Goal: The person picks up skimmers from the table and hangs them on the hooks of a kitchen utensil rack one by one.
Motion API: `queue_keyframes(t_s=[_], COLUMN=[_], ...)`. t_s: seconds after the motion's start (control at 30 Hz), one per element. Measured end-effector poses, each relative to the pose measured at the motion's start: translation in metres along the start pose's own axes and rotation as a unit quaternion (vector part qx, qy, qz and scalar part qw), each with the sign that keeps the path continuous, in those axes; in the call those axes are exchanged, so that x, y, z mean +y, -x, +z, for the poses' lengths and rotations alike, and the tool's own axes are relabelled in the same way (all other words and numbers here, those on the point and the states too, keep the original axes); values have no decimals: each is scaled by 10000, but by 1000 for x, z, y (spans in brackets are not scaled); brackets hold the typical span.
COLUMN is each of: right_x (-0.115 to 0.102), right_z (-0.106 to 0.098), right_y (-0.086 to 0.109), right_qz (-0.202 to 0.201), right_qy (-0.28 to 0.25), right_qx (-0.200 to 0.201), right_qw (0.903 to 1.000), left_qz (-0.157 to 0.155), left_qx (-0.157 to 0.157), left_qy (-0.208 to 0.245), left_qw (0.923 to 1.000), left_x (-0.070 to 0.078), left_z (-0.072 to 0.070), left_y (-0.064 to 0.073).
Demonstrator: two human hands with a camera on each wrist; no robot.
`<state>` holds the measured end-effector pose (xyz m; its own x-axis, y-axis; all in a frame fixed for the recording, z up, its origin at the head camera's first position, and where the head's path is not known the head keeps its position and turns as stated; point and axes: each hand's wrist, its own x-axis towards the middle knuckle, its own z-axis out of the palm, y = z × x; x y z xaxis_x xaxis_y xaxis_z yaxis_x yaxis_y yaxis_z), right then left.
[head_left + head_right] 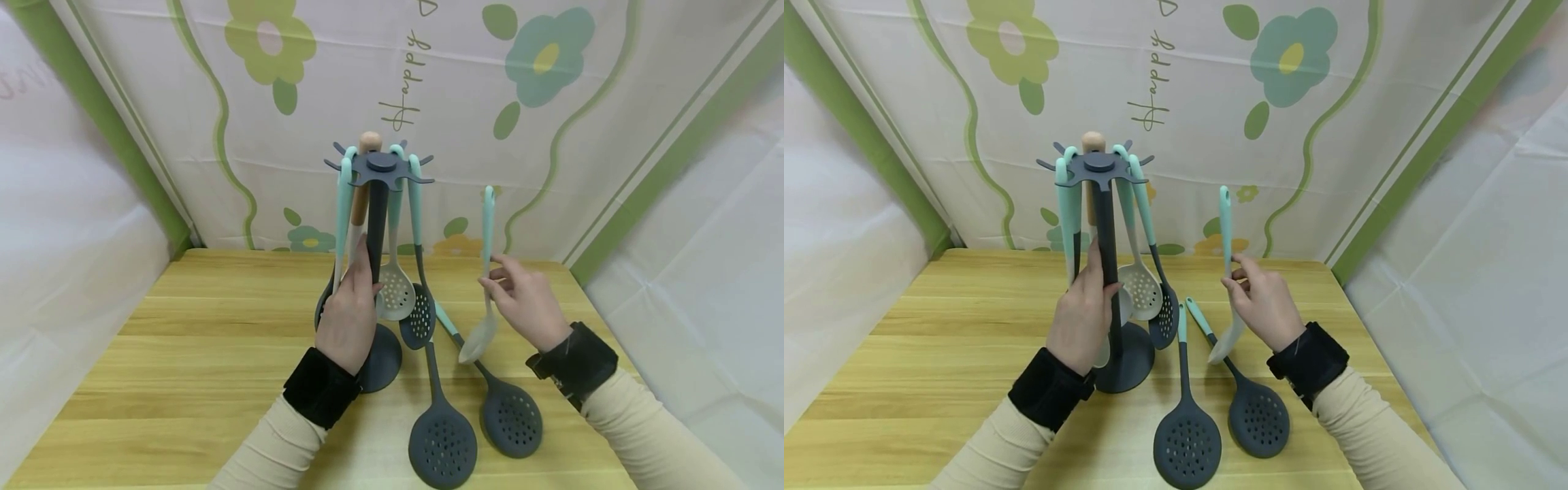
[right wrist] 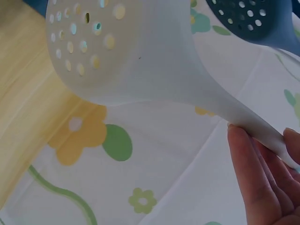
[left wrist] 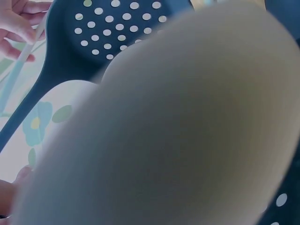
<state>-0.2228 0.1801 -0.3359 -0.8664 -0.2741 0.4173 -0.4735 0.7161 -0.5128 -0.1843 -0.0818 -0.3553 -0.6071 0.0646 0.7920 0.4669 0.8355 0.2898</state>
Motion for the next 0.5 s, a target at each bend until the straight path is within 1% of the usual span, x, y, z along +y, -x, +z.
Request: queue_keyframes(t_s=[0.23, 0.37, 0.5], right_x=[-14, -25, -37], right_z=[-1, -1, -1], right_y=[3, 4, 7], right_qz=[-451, -803, -1090], right_qy=[-63, -103, -153], right_qx=[181, 257, 232], right_qw=[9988, 9964, 9937], left_qz=[40, 20, 3], left_qx=[14, -2, -20], left_qy=[17, 21, -17], left_qw=[10000, 10000, 10000], left_x=[0, 0, 1], left_z=[0, 0, 0], left_y=[-1, -1, -1])
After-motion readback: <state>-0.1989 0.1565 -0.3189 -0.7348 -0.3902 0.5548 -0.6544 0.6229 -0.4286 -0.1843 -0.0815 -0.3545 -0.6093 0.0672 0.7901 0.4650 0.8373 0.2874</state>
